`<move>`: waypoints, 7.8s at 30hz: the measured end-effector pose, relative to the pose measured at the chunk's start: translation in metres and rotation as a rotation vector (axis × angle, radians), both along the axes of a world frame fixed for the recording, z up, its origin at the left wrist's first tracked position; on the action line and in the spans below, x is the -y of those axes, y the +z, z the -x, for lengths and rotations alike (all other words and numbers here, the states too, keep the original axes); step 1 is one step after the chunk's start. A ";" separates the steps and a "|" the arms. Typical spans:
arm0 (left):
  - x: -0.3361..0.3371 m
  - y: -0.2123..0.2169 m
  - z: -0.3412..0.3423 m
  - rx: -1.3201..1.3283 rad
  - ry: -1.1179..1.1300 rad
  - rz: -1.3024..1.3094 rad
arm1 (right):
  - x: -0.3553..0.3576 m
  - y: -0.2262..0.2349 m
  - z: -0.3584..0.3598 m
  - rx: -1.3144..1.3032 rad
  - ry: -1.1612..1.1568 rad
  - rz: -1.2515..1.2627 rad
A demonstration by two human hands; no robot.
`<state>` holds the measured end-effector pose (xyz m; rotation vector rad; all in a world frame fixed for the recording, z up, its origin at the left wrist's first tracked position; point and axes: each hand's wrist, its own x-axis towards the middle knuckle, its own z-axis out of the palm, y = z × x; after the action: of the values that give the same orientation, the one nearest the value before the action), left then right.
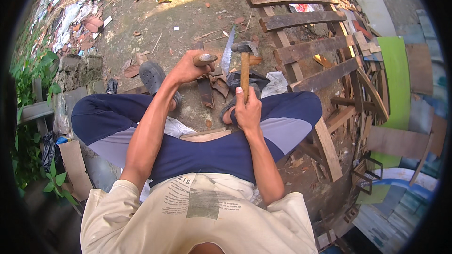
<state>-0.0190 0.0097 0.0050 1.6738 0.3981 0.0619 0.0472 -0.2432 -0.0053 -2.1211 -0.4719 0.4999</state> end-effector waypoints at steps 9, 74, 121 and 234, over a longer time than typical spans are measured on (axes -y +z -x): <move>-0.001 -0.001 0.003 -0.018 -0.030 -0.012 | -0.005 0.011 0.002 -0.047 0.003 0.002; -0.002 -0.007 0.010 -0.057 -0.103 -0.065 | 0.007 0.126 0.053 0.276 0.328 -0.060; 0.005 -0.054 0.018 -0.031 -0.107 -0.186 | 0.021 0.108 0.056 0.176 0.288 -0.133; 0.014 -0.038 -0.008 0.076 0.766 -0.088 | -0.041 -0.036 -0.047 0.350 1.580 0.775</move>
<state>-0.0110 -0.0044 -0.0333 1.5127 0.9693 0.7128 0.0945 -0.2019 -0.0416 -2.0726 -2.5151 1.2926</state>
